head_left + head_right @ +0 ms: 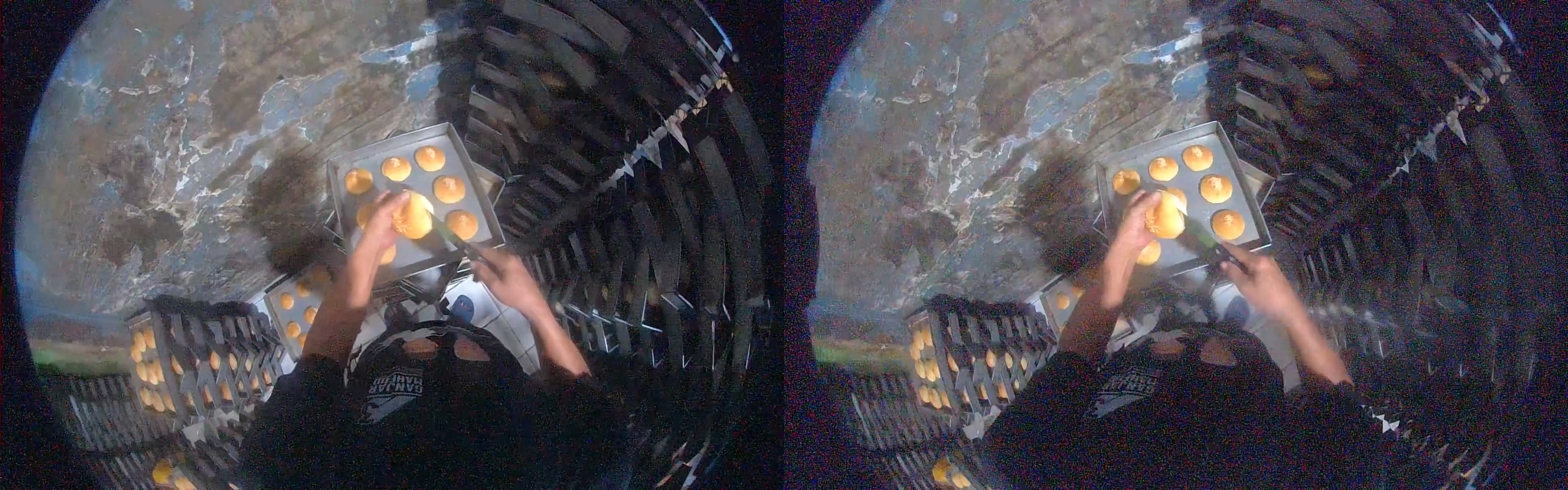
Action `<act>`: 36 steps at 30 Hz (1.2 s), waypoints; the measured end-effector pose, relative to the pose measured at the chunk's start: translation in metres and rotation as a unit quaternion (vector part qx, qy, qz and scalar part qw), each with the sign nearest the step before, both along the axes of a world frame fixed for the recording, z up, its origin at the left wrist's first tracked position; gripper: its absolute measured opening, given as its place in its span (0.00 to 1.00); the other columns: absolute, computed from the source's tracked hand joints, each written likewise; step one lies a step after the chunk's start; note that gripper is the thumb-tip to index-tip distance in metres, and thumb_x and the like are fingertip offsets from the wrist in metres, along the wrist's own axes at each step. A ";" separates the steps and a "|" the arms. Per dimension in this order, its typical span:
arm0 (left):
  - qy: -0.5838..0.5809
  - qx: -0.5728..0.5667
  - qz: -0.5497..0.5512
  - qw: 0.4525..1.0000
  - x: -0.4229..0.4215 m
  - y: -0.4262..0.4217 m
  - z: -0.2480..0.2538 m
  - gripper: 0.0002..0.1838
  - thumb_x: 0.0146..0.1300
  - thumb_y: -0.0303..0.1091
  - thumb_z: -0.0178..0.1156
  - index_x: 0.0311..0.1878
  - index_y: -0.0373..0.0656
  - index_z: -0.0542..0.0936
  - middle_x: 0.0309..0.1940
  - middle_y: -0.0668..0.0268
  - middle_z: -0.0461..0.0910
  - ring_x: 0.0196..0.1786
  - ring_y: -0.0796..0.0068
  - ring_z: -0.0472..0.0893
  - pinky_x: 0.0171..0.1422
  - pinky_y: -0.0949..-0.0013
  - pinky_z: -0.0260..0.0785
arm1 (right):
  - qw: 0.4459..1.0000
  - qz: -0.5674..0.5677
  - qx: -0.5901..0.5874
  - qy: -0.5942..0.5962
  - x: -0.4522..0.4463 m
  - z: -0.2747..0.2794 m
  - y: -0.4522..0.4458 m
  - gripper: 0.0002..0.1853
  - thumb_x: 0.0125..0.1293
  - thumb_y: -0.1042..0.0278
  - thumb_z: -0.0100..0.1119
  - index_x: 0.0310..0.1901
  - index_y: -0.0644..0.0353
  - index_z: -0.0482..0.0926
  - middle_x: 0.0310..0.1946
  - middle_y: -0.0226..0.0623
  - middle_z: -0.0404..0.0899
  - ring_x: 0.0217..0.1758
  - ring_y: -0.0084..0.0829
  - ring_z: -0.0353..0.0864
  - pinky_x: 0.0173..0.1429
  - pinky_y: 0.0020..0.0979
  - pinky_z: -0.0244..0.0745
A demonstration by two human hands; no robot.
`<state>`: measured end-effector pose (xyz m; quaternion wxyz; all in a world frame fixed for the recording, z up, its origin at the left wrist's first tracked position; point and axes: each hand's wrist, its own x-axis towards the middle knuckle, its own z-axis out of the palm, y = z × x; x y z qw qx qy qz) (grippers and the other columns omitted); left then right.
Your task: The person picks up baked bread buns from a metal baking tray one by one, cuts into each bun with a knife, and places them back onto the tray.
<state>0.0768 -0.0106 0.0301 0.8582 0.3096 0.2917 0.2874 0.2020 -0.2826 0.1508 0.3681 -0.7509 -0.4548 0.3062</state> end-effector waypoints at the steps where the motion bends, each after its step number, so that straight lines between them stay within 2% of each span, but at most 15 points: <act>1: -0.027 -0.003 -0.006 1.000 -0.008 -0.004 0.022 0.21 0.62 0.32 0.68 0.56 0.37 0.75 0.45 0.60 0.82 0.47 0.64 0.84 0.52 0.58 0.80 | 0.999 0.008 -0.005 0.038 -0.001 -0.001 -0.009 0.20 0.70 0.60 0.61 0.60 0.59 0.80 0.35 0.52 0.85 0.39 0.40 0.88 0.48 0.40 0.79; 5: -0.046 -0.012 -0.050 0.998 -0.007 -0.018 0.020 0.17 0.64 0.32 0.67 0.53 0.37 0.77 0.43 0.60 0.83 0.46 0.66 0.85 0.50 0.58 0.81 | 0.998 -0.019 0.007 0.055 -0.009 -0.041 -0.003 0.20 0.69 0.60 0.62 0.59 0.59 0.80 0.34 0.51 0.85 0.37 0.39 0.87 0.47 0.39 0.79; 8: -0.063 0.001 -0.062 0.996 0.008 -0.034 -0.004 0.14 0.64 0.35 0.66 0.49 0.44 0.77 0.43 0.62 0.82 0.47 0.63 0.84 0.52 0.53 0.80 | 0.998 -0.020 0.064 0.002 -0.011 -0.043 0.027 0.21 0.69 0.60 0.63 0.61 0.58 0.80 0.34 0.50 0.86 0.34 0.36 0.86 0.46 0.38 0.80; 10: -0.039 0.005 -0.046 0.998 0.009 -0.032 0.010 0.14 0.64 0.34 0.66 0.50 0.44 0.77 0.43 0.63 0.83 0.47 0.64 0.84 0.52 0.54 0.80 | 0.998 -0.034 -0.014 0.042 -0.011 -0.031 0.030 0.22 0.69 0.61 0.63 0.62 0.57 0.79 0.35 0.48 0.86 0.33 0.33 0.84 0.48 0.35 0.79; 11: -0.019 0.012 0.001 1.000 0.006 -0.029 0.016 0.12 0.67 0.35 0.63 0.50 0.41 0.78 0.43 0.63 0.83 0.44 0.67 0.85 0.48 0.59 0.81 | 0.997 -0.023 0.046 0.062 -0.010 -0.036 0.019 0.22 0.70 0.61 0.62 0.63 0.56 0.78 0.34 0.46 0.87 0.34 0.28 0.83 0.46 0.34 0.79; 14: -0.055 0.049 -0.026 0.997 -0.015 -0.006 0.024 0.14 0.67 0.38 0.63 0.51 0.42 0.78 0.44 0.63 0.83 0.45 0.65 0.84 0.50 0.56 0.81 | 0.999 0.009 0.030 0.044 -0.004 -0.037 -0.015 0.22 0.71 0.63 0.62 0.65 0.56 0.77 0.31 0.41 0.86 0.32 0.22 0.81 0.42 0.32 0.78; 15: -0.038 -0.042 -0.015 0.998 -0.015 -0.005 0.019 0.15 0.67 0.41 0.64 0.51 0.44 0.79 0.44 0.64 0.83 0.47 0.65 0.84 0.52 0.56 0.79 | 0.998 -0.004 -0.001 0.067 -0.006 -0.038 -0.019 0.23 0.71 0.64 0.62 0.65 0.57 0.76 0.29 0.38 0.85 0.32 0.20 0.79 0.40 0.30 0.77; 18: -0.044 -0.088 -0.006 0.995 -0.003 -0.030 0.010 0.15 0.67 0.42 0.65 0.52 0.45 0.79 0.44 0.65 0.83 0.48 0.67 0.84 0.53 0.59 0.78 | 0.996 -0.021 -0.007 0.085 -0.017 -0.061 0.004 0.23 0.72 0.63 0.61 0.65 0.59 0.76 0.28 0.38 0.84 0.32 0.21 0.80 0.41 0.30 0.77; 19: -0.036 -0.084 0.035 0.995 0.008 -0.038 -0.004 0.17 0.66 0.42 0.66 0.53 0.44 0.80 0.44 0.65 0.84 0.47 0.67 0.84 0.54 0.60 0.78 | 0.987 -0.026 0.084 0.137 -0.026 -0.064 0.020 0.23 0.72 0.64 0.60 0.65 0.61 0.75 0.27 0.39 0.83 0.31 0.23 0.80 0.40 0.30 0.77; 22: -0.058 -0.104 0.051 0.992 0.017 -0.045 -0.019 0.18 0.67 0.43 0.64 0.54 0.43 0.79 0.44 0.64 0.84 0.47 0.67 0.84 0.54 0.60 0.78 | 0.995 -0.033 0.042 0.085 -0.026 -0.060 0.040 0.23 0.71 0.66 0.61 0.66 0.62 0.75 0.29 0.41 0.84 0.31 0.25 0.81 0.39 0.30 0.77; 26: -0.072 -0.101 0.029 0.992 0.004 -0.024 -0.008 0.19 0.68 0.44 0.63 0.55 0.43 0.78 0.45 0.64 0.84 0.48 0.67 0.84 0.55 0.59 0.78 | 0.996 -0.007 0.028 0.086 -0.015 -0.078 0.000 0.24 0.70 0.65 0.62 0.65 0.63 0.75 0.32 0.44 0.86 0.31 0.25 0.81 0.42 0.31 0.78; 29: -0.077 -0.088 0.059 0.991 0.002 -0.028 -0.008 0.19 0.70 0.46 0.60 0.56 0.43 0.78 0.47 0.65 0.83 0.50 0.68 0.83 0.56 0.60 0.77 | 0.990 -0.033 0.020 0.139 -0.025 -0.106 -0.004 0.23 0.71 0.65 0.62 0.65 0.62 0.76 0.32 0.39 0.85 0.32 0.21 0.80 0.40 0.28 0.77; 31: -0.089 -0.085 0.136 0.983 0.018 -0.045 -0.024 0.25 0.68 0.51 0.63 0.58 0.42 0.77 0.47 0.63 0.84 0.49 0.66 0.84 0.57 0.59 0.77 | 0.979 -0.051 0.039 0.194 -0.040 -0.111 0.013 0.22 0.73 0.64 0.60 0.65 0.60 0.76 0.30 0.32 0.82 0.32 0.18 0.77 0.37 0.25 0.75; 34: -0.089 -0.111 0.154 0.978 0.028 -0.053 -0.041 0.24 0.69 0.51 0.62 0.58 0.42 0.76 0.47 0.63 0.84 0.49 0.66 0.84 0.57 0.59 0.77 | 0.965 -0.070 0.071 0.244 -0.052 -0.132 0.042 0.21 0.73 0.64 0.59 0.65 0.59 0.76 0.27 0.29 0.79 0.30 0.18 0.75 0.35 0.25 0.74; 36: -0.110 -0.111 0.120 0.980 0.021 -0.046 -0.049 0.23 0.69 0.50 0.62 0.58 0.43 0.77 0.48 0.64 0.83 0.49 0.66 0.84 0.56 0.60 0.78 | 0.969 -0.058 0.063 0.232 -0.047 -0.130 0.035 0.21 0.73 0.66 0.59 0.66 0.59 0.75 0.31 0.26 0.78 0.32 0.17 0.74 0.38 0.23 0.72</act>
